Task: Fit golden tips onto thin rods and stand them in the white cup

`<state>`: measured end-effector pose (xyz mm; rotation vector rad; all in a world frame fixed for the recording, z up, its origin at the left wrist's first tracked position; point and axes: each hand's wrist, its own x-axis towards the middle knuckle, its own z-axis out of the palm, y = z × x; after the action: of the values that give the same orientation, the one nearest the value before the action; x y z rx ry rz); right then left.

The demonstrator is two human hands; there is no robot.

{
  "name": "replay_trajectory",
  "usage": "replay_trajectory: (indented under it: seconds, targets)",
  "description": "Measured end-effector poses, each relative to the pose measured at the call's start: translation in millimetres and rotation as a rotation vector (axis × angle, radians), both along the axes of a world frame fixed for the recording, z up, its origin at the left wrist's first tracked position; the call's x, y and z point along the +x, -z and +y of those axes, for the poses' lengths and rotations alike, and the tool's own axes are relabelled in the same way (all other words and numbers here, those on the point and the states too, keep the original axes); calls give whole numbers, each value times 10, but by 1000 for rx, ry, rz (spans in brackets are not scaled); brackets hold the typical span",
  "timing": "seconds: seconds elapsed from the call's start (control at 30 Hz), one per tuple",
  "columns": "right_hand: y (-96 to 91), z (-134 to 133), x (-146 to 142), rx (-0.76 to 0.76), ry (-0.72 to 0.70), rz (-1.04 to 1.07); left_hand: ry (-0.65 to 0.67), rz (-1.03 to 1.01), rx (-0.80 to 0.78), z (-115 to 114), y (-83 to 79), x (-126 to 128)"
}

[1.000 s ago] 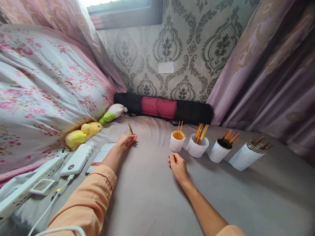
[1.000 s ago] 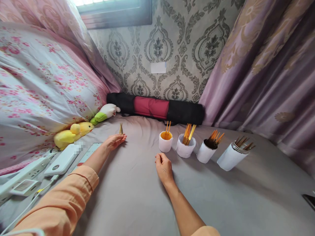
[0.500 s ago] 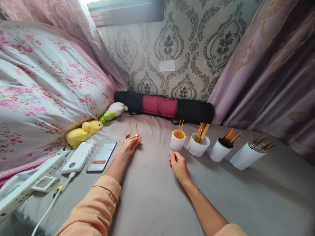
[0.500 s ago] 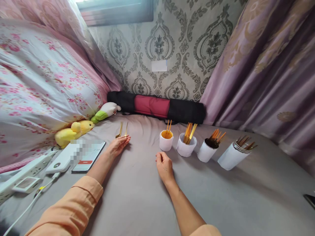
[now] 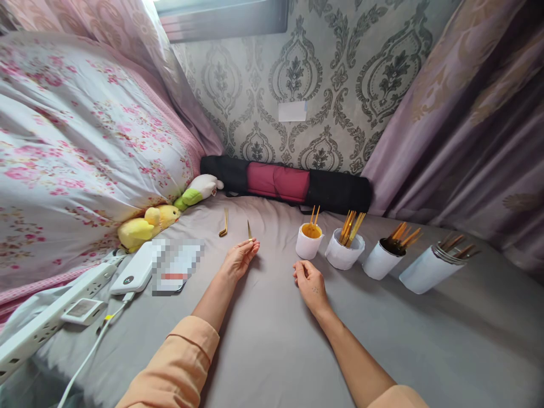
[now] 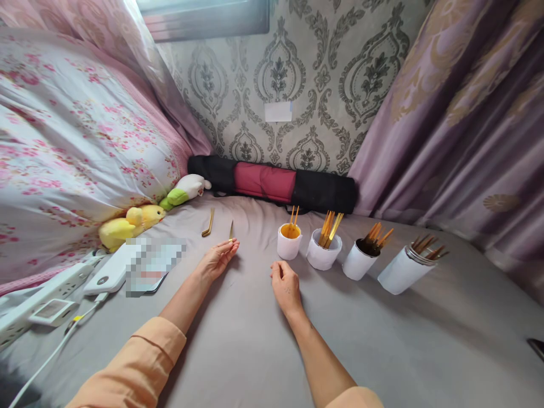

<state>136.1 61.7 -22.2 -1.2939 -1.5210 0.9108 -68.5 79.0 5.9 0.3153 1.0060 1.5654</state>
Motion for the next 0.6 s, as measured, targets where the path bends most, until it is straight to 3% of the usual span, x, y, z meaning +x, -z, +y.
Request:
replay_trajectory:
  seconds: [0.6]
  targets:
    - [-61, -18, 9, -3, -20, 17, 192, -15, 32, -314, -11, 456]
